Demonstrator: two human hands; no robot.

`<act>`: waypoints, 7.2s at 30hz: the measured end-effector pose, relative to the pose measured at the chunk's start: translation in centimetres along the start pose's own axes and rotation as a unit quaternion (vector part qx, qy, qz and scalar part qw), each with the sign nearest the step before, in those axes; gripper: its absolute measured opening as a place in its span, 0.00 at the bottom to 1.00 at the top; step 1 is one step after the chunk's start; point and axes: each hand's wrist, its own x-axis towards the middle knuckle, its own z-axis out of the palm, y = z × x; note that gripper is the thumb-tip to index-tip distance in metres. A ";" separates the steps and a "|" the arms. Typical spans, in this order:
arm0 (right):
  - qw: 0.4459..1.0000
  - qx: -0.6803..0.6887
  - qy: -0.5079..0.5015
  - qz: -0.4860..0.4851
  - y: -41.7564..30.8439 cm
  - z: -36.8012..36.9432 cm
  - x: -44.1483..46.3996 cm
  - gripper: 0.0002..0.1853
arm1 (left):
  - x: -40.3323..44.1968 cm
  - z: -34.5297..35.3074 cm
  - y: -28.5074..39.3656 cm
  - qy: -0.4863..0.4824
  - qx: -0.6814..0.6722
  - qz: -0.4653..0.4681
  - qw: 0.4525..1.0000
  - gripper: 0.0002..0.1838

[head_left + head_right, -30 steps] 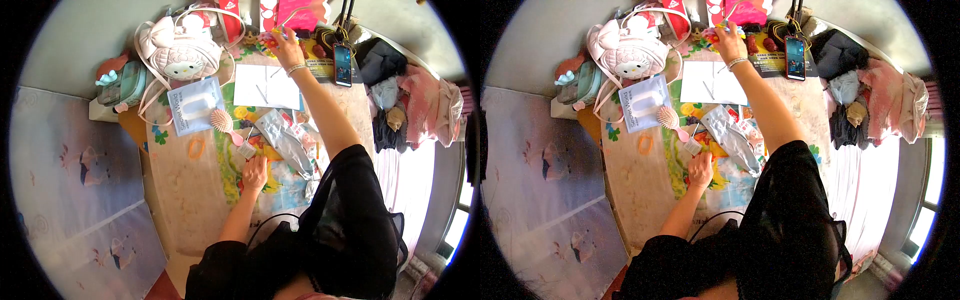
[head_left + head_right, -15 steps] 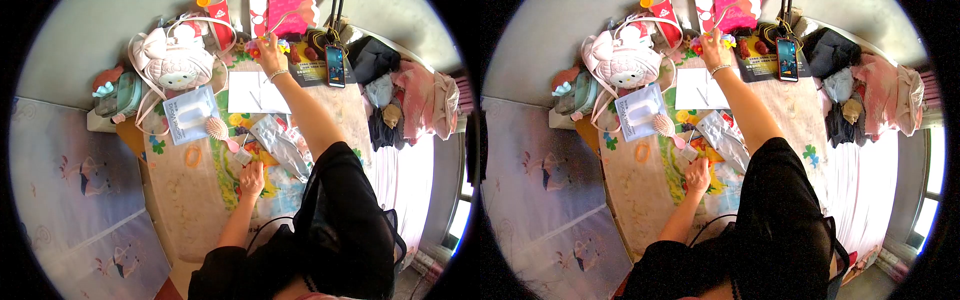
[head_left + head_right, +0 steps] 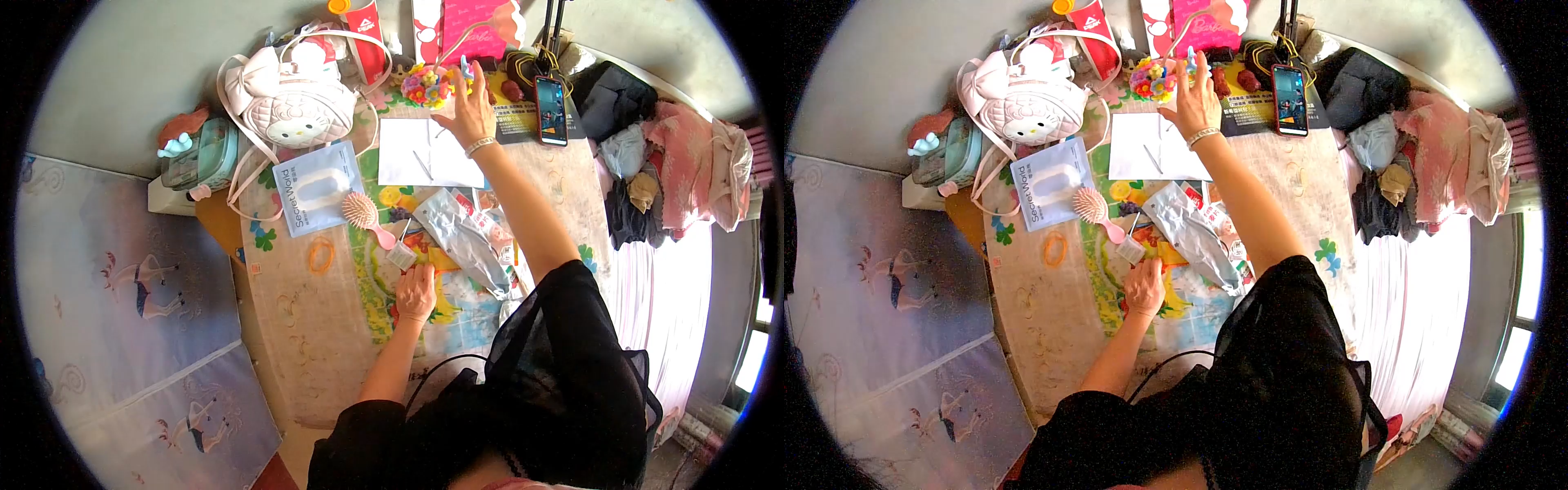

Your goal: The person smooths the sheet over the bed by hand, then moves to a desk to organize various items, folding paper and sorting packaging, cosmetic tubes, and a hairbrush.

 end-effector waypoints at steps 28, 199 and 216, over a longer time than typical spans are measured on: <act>0.962 -0.107 -0.198 -0.156 3.4 7.3 -2.2 0.07 | 0.3 -0.1 0.0 0.021 -0.005 0.006 1.000 0.07; 0.825 0.349 -0.399 0.196 -13.2 9.3 -8.8 0.21 | 0.0 -0.1 0.0 0.034 0.009 0.015 0.999 0.10; 0.651 0.668 -0.012 0.361 4.7 -6.0 -12.9 0.05 | -0.1 0.0 0.0 -0.006 -0.017 -0.001 1.000 0.06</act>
